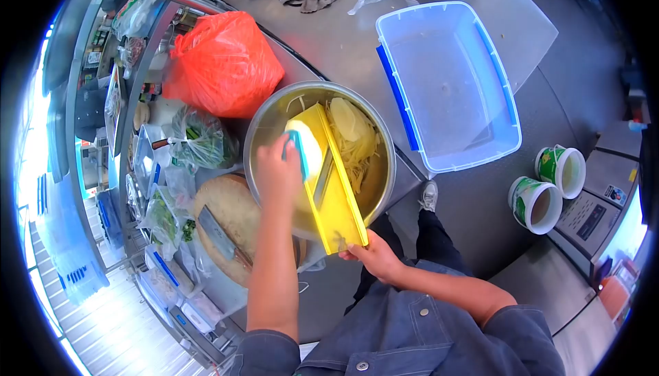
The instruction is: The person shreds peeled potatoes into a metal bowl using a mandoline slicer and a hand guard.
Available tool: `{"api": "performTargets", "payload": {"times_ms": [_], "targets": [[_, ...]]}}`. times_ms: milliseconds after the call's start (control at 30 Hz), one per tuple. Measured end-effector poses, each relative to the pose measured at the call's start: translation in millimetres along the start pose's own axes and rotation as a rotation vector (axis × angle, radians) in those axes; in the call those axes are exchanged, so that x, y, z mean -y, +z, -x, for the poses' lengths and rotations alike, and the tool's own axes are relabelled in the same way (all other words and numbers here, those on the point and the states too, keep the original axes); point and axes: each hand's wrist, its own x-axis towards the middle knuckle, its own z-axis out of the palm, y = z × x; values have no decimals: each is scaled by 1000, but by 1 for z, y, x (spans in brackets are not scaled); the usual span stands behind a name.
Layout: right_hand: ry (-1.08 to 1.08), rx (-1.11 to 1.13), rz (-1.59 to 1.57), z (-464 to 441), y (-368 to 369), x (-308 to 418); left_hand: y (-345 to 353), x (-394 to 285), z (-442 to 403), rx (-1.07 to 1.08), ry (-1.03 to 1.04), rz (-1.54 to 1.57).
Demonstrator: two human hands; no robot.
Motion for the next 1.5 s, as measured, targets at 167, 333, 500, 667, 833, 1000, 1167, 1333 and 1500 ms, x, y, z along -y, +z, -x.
{"api": "performTargets", "payload": {"times_ms": [167, 333, 500, 667, 833, 1000, 1167, 1333, 1500], "targets": [[19, 7, 48, -7, -4, -6, -14, -3, 113, 74, 64, -31], [18, -32, 49, 0, -1, -3, 22, -10, 68, 57, -68, -108], [-12, 1, 51, 1, 2, -4, 39, 9, -41, -2, 26, -104], [-11, 21, 57, -2, -3, -7, 55, 75, -8, -22, -136, 327], [-128, 82, 185, 9, 2, 7, 52, 98, 33, -66, -395, 1115], [-233, 18, 490, 23, 16, 30, 50, 120, 58, -48, -501, 1619], [-396, 33, 819, 24, 30, 37, 14, 109, 81, -135, 108, 903], [-250, 133, 529, 19, 38, 22, -19, 109, 97, -316, 86, 380], [-105, 292, 165, 4, 34, 3, -26, 137, 115, -348, 130, 605]]}}
